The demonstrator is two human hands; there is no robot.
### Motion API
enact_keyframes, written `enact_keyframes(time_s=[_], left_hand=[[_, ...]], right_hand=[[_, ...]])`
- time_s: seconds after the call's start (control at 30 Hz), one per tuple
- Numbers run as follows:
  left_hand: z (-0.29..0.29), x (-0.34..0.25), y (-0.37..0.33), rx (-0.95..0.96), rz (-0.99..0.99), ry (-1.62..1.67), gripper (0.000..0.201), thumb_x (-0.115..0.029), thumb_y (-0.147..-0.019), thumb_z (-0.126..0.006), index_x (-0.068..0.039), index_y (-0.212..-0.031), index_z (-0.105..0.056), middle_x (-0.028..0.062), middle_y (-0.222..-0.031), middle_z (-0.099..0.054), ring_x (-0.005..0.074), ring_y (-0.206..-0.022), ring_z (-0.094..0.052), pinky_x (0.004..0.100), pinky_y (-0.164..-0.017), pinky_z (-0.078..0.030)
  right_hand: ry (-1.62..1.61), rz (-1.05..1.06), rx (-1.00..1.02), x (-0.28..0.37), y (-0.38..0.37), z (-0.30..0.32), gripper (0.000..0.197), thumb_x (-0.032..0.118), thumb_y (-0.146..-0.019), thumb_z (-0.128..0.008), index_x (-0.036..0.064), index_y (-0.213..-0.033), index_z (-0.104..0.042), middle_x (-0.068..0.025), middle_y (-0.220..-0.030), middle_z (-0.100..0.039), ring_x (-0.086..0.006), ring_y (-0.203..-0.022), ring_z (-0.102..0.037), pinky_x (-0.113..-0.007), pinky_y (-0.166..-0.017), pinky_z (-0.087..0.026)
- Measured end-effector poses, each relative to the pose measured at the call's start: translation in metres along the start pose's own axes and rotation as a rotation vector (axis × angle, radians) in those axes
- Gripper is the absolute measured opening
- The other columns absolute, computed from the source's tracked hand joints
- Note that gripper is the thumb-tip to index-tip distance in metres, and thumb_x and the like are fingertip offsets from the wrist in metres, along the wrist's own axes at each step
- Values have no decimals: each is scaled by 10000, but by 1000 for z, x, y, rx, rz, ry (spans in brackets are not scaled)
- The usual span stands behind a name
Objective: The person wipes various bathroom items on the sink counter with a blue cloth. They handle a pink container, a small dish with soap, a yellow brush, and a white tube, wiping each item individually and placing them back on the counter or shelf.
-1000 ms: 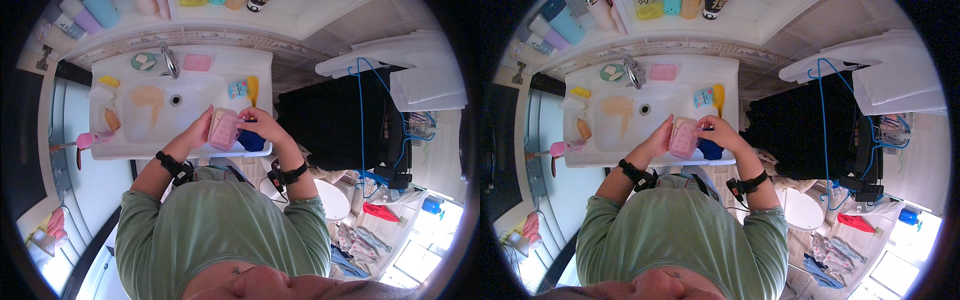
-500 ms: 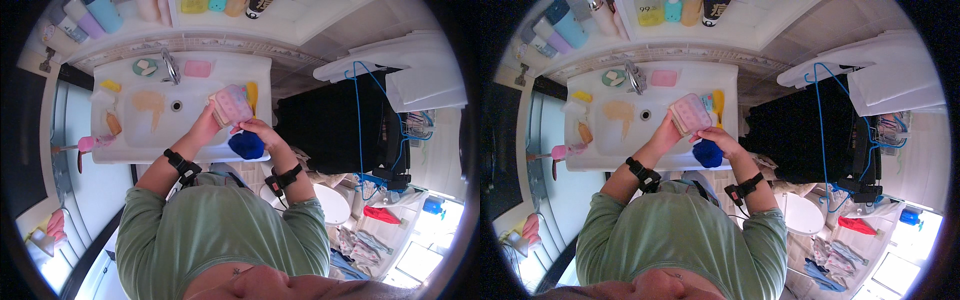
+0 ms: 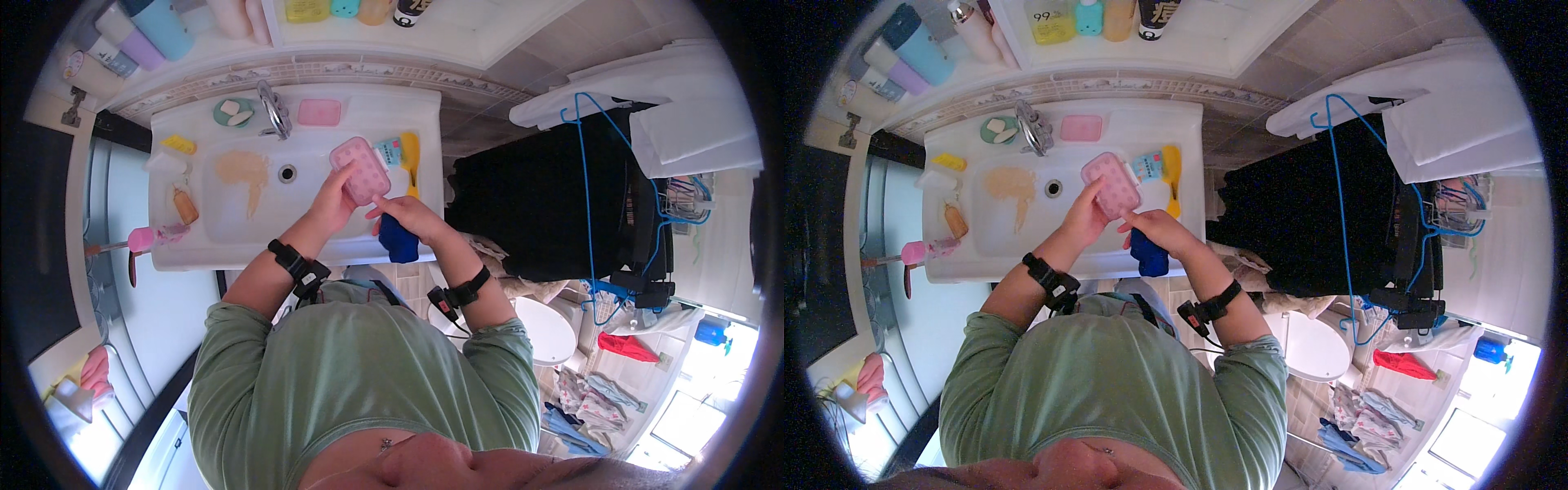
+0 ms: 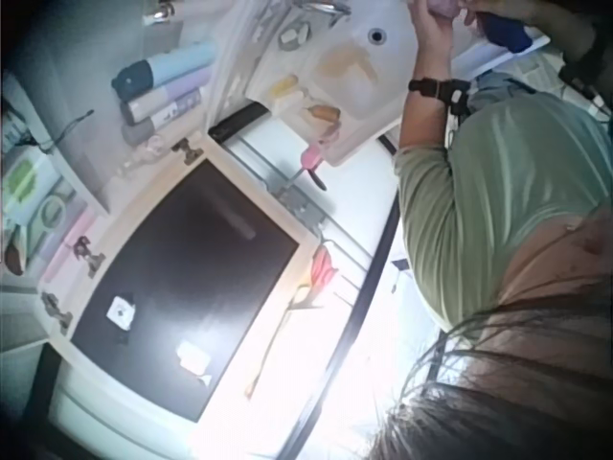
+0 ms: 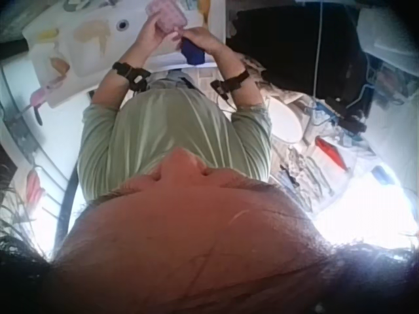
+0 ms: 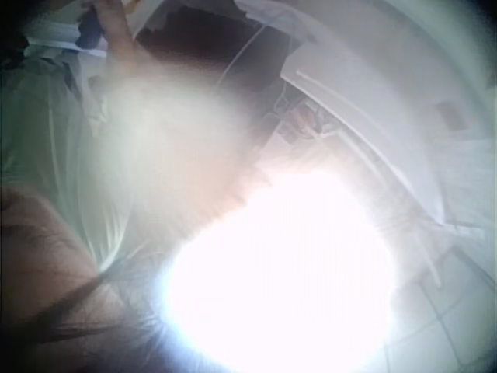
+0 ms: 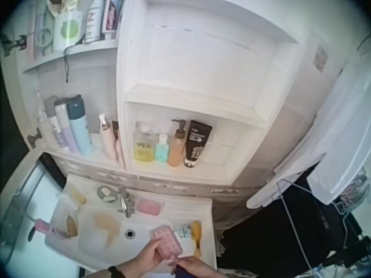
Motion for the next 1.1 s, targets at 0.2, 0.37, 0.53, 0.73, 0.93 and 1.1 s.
enact_keyframes(time_s=[0.2,0.37,0.53,0.73,0.93,1.1], left_hand=[[-2,-3,1,-1,4,-73,512,-326,-1014,-590,-91,-1451,-460,93,-1371,-600,249,-1270,-590,440,-1082,-471],[-1,0,0,2,20,-80,499,-318,-1009,-602,-87,-1434,-480,91,-1352,-613,247,-1260,-596,437,-1084,-473],[7,-1,3,-44,30,-66,511,-306,-991,-637,-72,-1423,-493,91,-1350,-616,245,-1250,-600,431,-1081,-475],[-9,-14,12,-65,65,-126,537,-329,-991,-645,-47,-1421,-488,92,-1359,-611,246,-1261,-593,421,-1097,-464],[-58,-3,10,203,96,-190,528,-353,-1008,-615,-87,-1440,-468,85,-1405,-562,219,-1301,-551,426,-1099,-444],[-76,-18,20,137,192,-371,544,-431,-979,-640,-138,-1413,-492,33,-1371,-564,210,-1297,-522,488,-1116,-397]], right_hand=[[2,140,-83,-7,-8,17,459,474,-1000,-584,40,-969,-729,-44,-816,-692,-130,-726,-630,-276,-713,-506],[69,189,-122,-14,-16,17,438,454,-995,-592,44,-936,-734,-26,-806,-671,-121,-750,-595,-268,-722,-484],[353,90,-142,6,7,21,503,525,-953,-637,32,-958,-734,-25,-816,-659,-126,-778,-574,-276,-739,-480],[198,220,-243,2,22,36,614,599,-911,-665,0,-1038,-711,-24,-888,-663,-129,-787,-577,-279,-720,-475],[-85,251,-258,4,20,34,568,480,-915,-712,-15,-1190,-659,-19,-948,-666,-108,-795,-594,-250,-697,-480],[-437,284,-197,31,64,46,590,365,-897,-760,-29,-1307,-601,-79,-1091,-715,-134,-920,-684,-267,-823,-546]])
Point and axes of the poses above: each hand's wrist, its own y-axis away from the middle knuckle, its own z-axis out of the back of the hand, x = y × z, the point moved 5 cm from there along -y, towards the middle knuckle
